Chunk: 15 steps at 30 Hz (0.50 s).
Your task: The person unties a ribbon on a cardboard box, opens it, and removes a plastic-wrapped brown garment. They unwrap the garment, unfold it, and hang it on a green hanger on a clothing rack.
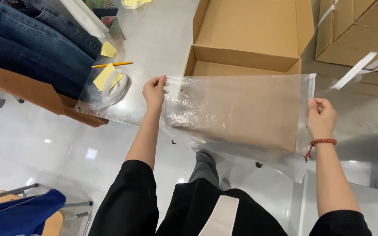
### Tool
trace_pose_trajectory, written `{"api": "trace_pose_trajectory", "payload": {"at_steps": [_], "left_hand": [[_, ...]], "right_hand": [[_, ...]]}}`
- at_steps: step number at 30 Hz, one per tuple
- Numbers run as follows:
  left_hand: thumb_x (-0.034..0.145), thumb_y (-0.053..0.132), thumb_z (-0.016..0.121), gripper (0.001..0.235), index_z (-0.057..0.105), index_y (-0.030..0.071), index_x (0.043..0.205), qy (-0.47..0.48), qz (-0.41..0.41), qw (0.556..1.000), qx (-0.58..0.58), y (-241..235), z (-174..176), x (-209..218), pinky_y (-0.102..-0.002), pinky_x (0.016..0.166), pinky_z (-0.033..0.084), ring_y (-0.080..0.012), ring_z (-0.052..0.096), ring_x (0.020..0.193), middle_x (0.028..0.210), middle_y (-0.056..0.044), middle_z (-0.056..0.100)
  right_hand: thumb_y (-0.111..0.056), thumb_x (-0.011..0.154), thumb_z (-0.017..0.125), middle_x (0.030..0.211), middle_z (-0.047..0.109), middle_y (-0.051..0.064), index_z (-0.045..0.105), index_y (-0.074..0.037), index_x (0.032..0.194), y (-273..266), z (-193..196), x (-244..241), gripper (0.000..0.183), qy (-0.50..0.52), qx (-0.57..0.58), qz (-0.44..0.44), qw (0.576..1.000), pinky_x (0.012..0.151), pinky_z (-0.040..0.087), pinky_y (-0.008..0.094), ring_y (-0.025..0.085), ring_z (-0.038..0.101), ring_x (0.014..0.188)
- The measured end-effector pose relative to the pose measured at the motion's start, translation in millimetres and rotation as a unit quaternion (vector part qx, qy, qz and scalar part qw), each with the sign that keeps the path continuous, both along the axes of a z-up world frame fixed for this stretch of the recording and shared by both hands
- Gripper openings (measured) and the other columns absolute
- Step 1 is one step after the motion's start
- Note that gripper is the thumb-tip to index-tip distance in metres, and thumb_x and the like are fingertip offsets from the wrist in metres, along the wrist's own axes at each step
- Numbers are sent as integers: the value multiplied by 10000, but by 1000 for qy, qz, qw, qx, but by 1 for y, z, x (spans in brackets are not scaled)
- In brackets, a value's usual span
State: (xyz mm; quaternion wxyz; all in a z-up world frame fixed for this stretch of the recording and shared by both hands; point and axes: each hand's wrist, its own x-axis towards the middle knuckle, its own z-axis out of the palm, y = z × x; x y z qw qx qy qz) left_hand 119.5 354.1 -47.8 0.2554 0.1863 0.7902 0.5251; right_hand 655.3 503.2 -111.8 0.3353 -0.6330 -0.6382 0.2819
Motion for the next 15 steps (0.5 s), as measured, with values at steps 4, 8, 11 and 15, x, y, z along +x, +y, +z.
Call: {"api": "trace_pose_trajectory", "payload": {"at_steps": [4, 8, 11, 15], "left_hand": [[1040, 373, 639, 239, 769, 214, 918, 131, -58, 989, 18, 38, 26, -4, -277, 634, 462, -97, 518, 549, 670, 59, 656], [1056, 453, 595, 294, 744, 239, 919, 192, -89, 977, -22, 90, 44, -9, -320, 639, 383, -108, 450, 634, 633, 66, 514], [1072, 532, 518, 366, 696, 261, 903, 201, -121, 971, -47, 129, 49, -16, -310, 644, 348, -111, 400, 642, 651, 85, 450], [1129, 360, 536, 194, 671, 223, 1108, 219, -106, 968, 67, 145, 56, -23, -311, 725, 563, -146, 675, 702, 762, 21, 707]], "right_hand": [[-260, 1237, 613, 903, 716, 49, 657, -68, 1190, -4, 2, -3, 203, 28, 15, -24, 999, 690, 501, 344, 158, 650, 759], [-362, 1187, 634, 901, 717, 32, 670, -145, 1155, 1, -16, -5, 222, 51, -28, -100, 993, 630, 479, 340, 139, 619, 701], [-339, 1185, 624, 964, 741, 77, 704, -103, 1142, -1, -26, -10, 253, 22, -37, -123, 991, 681, 512, 372, 185, 684, 812], [-261, 1192, 575, 628, 573, 23, 653, -117, 1185, -12, -42, -3, 164, 138, -67, -169, 974, 485, 387, 266, 142, 536, 517]]}}
